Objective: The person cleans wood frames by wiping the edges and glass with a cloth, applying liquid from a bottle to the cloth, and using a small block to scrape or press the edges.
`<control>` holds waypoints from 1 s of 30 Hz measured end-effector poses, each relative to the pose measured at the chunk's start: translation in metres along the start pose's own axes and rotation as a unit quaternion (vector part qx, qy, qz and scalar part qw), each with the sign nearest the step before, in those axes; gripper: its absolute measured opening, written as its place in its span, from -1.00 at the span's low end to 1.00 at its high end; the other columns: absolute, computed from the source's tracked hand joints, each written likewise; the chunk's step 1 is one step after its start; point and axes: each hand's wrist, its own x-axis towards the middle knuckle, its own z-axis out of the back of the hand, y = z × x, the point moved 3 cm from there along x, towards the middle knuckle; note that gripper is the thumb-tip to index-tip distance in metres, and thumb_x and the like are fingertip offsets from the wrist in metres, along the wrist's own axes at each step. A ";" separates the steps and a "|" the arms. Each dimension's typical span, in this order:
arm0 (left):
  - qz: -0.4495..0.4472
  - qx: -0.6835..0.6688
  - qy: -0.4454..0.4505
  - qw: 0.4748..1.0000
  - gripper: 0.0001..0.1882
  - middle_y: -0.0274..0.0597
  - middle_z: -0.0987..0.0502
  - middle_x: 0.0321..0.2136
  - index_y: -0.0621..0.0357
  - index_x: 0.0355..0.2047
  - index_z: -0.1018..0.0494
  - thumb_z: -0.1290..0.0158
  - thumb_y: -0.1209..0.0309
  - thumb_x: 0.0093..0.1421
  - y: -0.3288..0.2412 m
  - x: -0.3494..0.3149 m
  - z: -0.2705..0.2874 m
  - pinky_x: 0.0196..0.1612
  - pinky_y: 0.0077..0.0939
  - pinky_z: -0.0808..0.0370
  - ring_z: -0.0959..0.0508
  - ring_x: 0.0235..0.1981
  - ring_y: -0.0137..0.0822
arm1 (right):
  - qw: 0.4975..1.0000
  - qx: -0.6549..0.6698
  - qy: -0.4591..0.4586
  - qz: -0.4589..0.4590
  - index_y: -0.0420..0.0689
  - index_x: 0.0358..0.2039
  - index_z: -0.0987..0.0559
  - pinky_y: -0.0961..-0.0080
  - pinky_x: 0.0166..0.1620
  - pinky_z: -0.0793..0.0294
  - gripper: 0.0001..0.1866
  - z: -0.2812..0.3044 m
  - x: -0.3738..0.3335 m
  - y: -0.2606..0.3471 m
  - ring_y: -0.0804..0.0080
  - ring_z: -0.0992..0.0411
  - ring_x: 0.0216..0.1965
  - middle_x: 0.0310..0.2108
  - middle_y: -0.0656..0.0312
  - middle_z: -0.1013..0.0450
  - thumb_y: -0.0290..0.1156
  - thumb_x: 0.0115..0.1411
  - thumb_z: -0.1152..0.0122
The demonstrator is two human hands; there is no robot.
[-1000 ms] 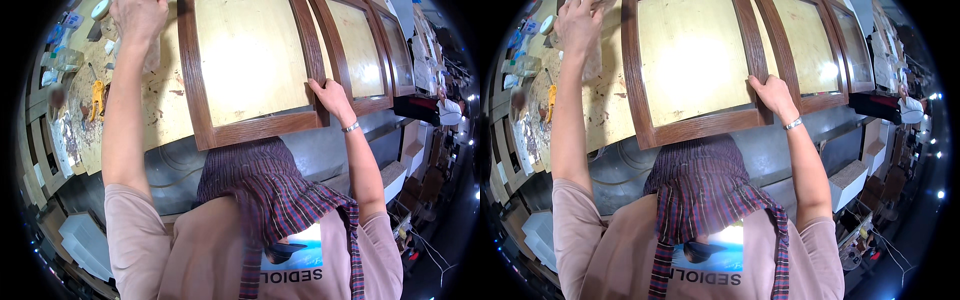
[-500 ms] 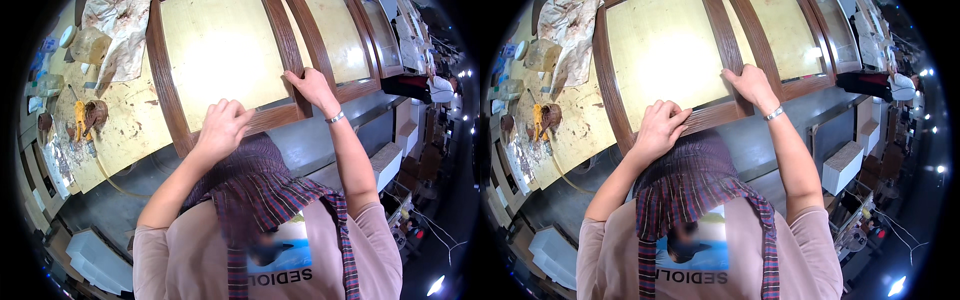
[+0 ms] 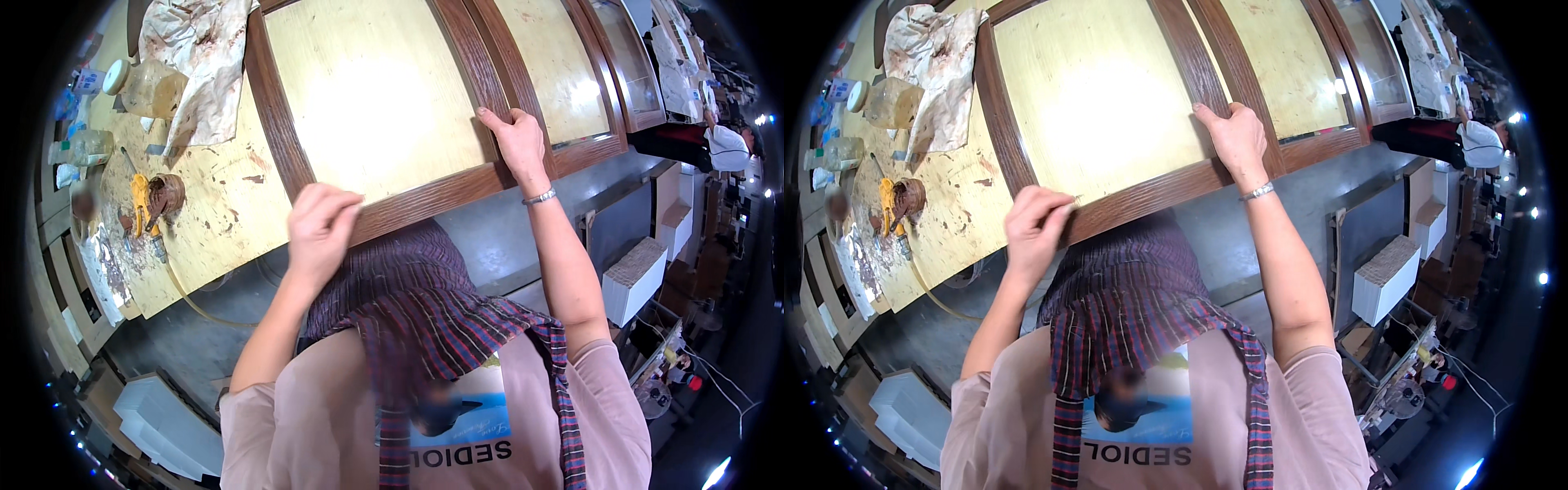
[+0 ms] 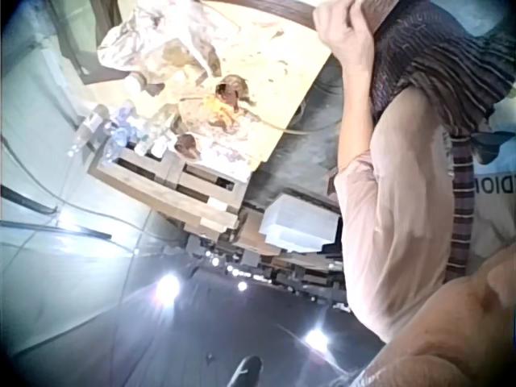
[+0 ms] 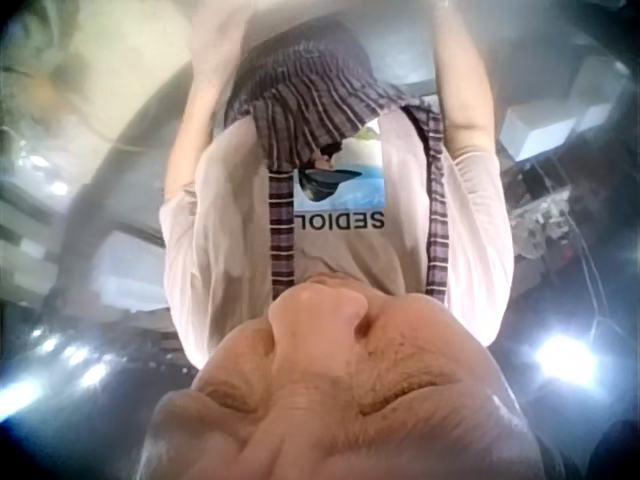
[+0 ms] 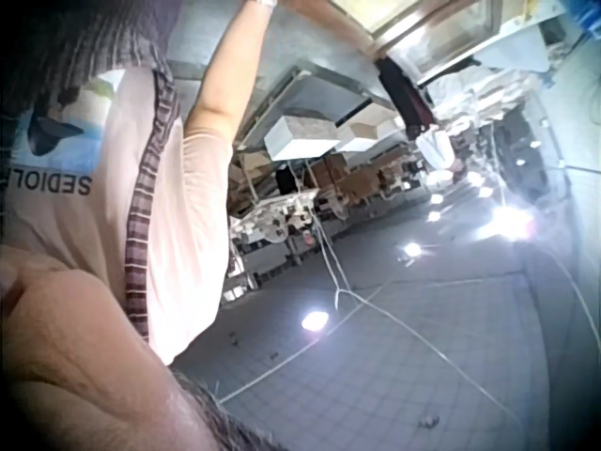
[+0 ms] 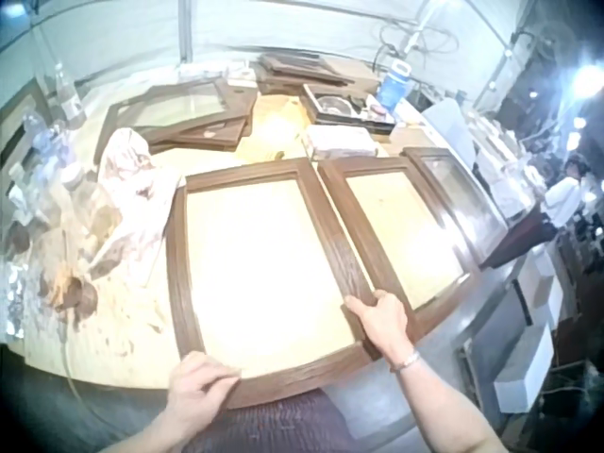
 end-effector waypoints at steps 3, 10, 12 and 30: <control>0.101 -0.017 -0.038 0.994 -0.91 -0.22 -0.54 -0.42 0.32 -0.37 -0.58 -0.14 0.66 0.09 0.014 -0.013 0.033 -0.27 -0.61 -0.42 -0.51 -0.37 -0.42 | 0.997 -0.038 0.059 0.015 -0.40 -0.41 -0.60 0.14 -0.20 -0.51 -0.31 0.011 -0.006 0.018 -0.12 -0.56 -0.29 -0.45 -0.24 -0.54 0.16 0.01 -0.28; 0.205 -0.010 -0.176 0.963 -0.95 -0.31 -0.49 -0.48 0.33 -0.36 -0.58 -0.15 0.62 0.15 0.046 -0.020 0.108 -0.33 -0.65 -0.40 -0.46 -0.44 -0.54 | 0.985 -0.147 -0.005 0.087 -0.37 -0.43 -0.59 0.07 -0.22 -0.52 -0.34 0.008 -0.011 0.026 -0.16 -0.54 -0.32 -0.42 -0.24 -0.53 0.16 0.11 -0.21; 0.190 0.046 -0.212 0.957 -0.93 -0.37 -0.52 -0.47 0.31 -0.36 -0.58 -0.18 0.54 0.17 0.054 0.003 0.132 -0.34 -0.67 -0.38 -0.42 -0.45 -0.58 | 0.977 -0.174 -0.030 0.120 -0.36 -0.42 -0.57 0.08 -0.24 -0.52 -0.37 0.004 -0.009 0.022 -0.15 -0.54 -0.33 -0.36 -0.20 -0.53 0.13 0.17 -0.18; -0.201 0.377 -0.118 0.896 -0.60 -0.21 -0.60 -0.15 0.10 -0.17 -0.55 -0.29 0.47 -0.09 0.003 0.167 0.138 0.00 -0.34 -0.49 -0.59 -0.12 -0.21 | 0.964 -0.161 -0.146 0.151 -0.27 -0.31 -0.45 0.16 -0.20 -0.46 -0.56 -0.022 -0.016 0.022 0.04 -0.35 -0.14 -0.26 -0.01 -0.34 -0.12 0.06 -0.29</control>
